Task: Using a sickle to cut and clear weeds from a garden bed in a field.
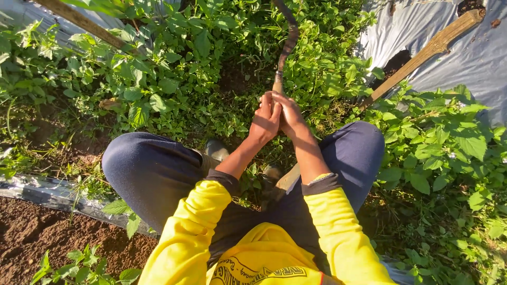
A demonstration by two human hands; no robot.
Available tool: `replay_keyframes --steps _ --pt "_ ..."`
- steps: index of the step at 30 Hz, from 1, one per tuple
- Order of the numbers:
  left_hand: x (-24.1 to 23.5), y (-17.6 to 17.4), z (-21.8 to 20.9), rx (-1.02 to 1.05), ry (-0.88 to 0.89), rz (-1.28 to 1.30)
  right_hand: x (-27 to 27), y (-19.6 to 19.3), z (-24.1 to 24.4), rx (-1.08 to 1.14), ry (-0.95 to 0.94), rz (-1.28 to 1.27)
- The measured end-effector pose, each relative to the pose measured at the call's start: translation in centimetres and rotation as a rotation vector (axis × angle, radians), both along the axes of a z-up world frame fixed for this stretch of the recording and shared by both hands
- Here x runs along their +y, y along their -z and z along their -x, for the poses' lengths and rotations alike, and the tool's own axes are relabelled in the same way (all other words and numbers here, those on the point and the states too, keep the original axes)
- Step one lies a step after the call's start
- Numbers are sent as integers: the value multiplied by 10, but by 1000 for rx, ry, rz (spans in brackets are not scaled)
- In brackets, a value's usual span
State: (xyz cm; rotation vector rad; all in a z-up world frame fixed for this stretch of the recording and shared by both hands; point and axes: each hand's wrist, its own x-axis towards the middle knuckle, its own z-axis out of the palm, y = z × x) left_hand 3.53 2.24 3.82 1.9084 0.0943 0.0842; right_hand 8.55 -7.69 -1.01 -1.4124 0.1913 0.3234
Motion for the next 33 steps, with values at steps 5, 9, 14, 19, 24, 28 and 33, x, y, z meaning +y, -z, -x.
replay_keyframes --steps 5,9,14,19,24,28,33 --pt "101 -62 -36 411 479 -663 25 21 -10 132 56 -180" --pt "166 -233 -14 267 374 -876 53 52 -5 395 185 -184" --pt "264 -224 -40 67 257 -1176 68 71 20 490 4 22" --pt "256 -224 -46 200 246 -1042 67 92 43 464 -60 294" --pt "246 -174 -90 456 480 -1229 76 130 45 493 123 341" --pt "231 -143 -132 394 555 -1310 83 116 52 579 96 360" --pt "212 -120 -172 349 732 -1322 96 129 48 625 15 281"
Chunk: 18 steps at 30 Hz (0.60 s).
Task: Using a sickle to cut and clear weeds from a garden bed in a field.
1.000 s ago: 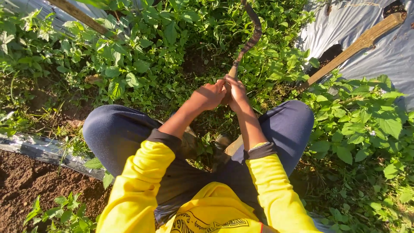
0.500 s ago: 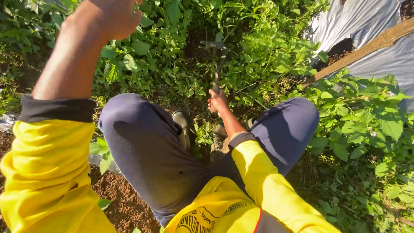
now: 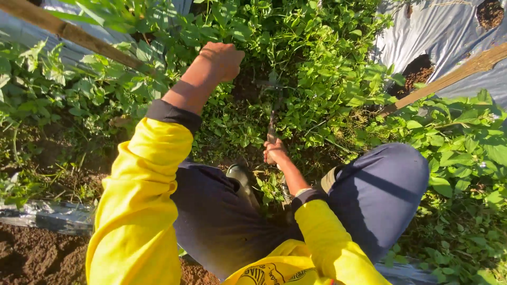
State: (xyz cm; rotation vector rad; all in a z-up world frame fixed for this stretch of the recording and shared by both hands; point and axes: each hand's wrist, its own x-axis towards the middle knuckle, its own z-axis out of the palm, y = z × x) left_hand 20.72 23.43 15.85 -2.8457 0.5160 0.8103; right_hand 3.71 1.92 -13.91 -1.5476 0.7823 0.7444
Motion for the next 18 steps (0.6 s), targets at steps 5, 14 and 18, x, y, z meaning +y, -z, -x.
replay_keyframes --steps 5,14,18 --pt "-11 108 -47 -49 119 64 21 25 9 -123 21 107" --pt "-9 229 -71 -99 202 -83 51 80 -30 -193 77 54" --pt "34 310 -76 -197 38 -145 68 89 -23 -176 149 -196"
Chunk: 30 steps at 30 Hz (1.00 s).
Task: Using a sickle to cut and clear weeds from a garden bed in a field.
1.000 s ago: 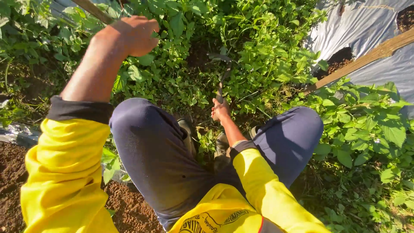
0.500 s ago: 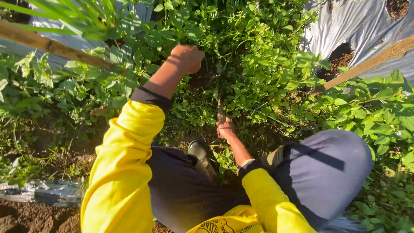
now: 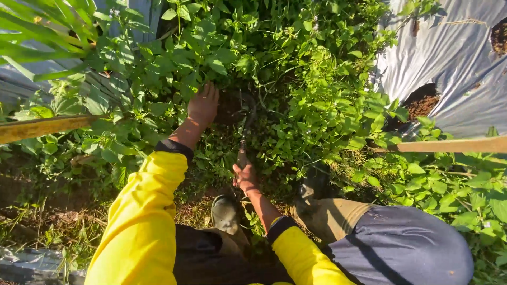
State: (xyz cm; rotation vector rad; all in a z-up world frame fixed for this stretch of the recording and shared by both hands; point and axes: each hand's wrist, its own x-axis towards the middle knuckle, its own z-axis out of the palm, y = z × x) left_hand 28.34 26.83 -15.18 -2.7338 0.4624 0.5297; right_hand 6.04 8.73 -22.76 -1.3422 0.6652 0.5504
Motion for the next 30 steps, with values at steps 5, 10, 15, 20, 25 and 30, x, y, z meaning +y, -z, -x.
replay_keyframes --steps 5,10,15,20,25,30 --pt "21 -27 16 59 -504 345 -12 12 -15 -73 -277 245" --pt "36 -35 31 -30 -5 -68 -17 25 -15 -58 -297 330" --pt "35 -30 28 -43 -40 -168 -15 -13 -8 -262 -48 55" --pt "38 -52 28 -57 -28 -144 -31 -32 -24 -269 -155 386" --pt "34 -79 41 -58 -8 -237 -29 -14 -55 -222 180 340" --pt "33 -85 45 -20 -6 -189 -17 43 -22 -136 -225 287"
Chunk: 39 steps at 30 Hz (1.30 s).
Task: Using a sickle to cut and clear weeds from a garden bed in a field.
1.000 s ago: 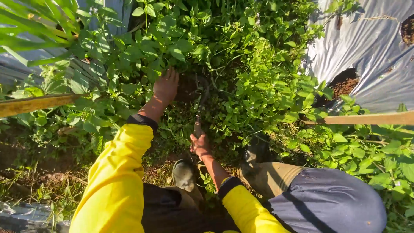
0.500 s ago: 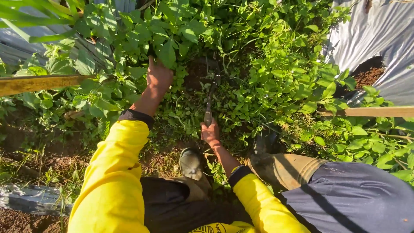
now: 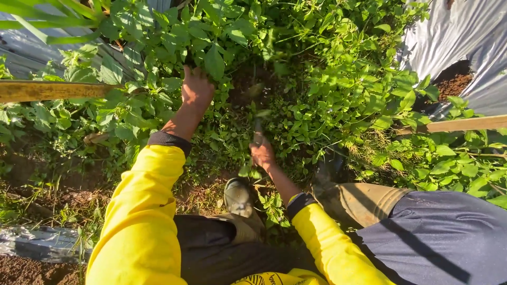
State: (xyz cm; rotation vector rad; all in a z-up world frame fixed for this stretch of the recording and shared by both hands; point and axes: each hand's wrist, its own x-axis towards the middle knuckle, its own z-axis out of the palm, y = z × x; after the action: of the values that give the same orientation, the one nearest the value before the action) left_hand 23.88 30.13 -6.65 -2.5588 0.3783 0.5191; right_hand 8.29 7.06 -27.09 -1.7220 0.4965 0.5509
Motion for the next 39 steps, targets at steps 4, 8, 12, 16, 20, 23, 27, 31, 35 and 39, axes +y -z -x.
replay_keyframes --steps 4,8,12,16,20,23,27,31,35,39 --pt "1 1 -6 -1 3 14 2 32 15 190 -120 -42" --pt "-1 -4 -8 5 26 -83 -5 -16 13 118 -108 -1" --pt "-4 -12 -3 20 -17 -76 2 -53 17 43 57 -7" --pt "-1 -8 -10 24 6 -66 -9 -25 -10 -7 299 -47" --pt "-5 -18 -7 34 -8 -45 -12 69 7 -75 445 -128" --pt "-6 -17 -5 33 -26 -21 -17 103 29 127 99 -171" --pt "-3 1 -10 23 -17 -38 -8 -61 24 145 -186 -146" --pt "0 11 -13 10 -6 -17 -4 -55 38 95 -118 -41" --pt "-2 1 -9 -32 -24 -8 1 -65 39 96 120 73" --pt "-2 4 -10 -8 -19 -3 -24 10 30 -51 223 133"
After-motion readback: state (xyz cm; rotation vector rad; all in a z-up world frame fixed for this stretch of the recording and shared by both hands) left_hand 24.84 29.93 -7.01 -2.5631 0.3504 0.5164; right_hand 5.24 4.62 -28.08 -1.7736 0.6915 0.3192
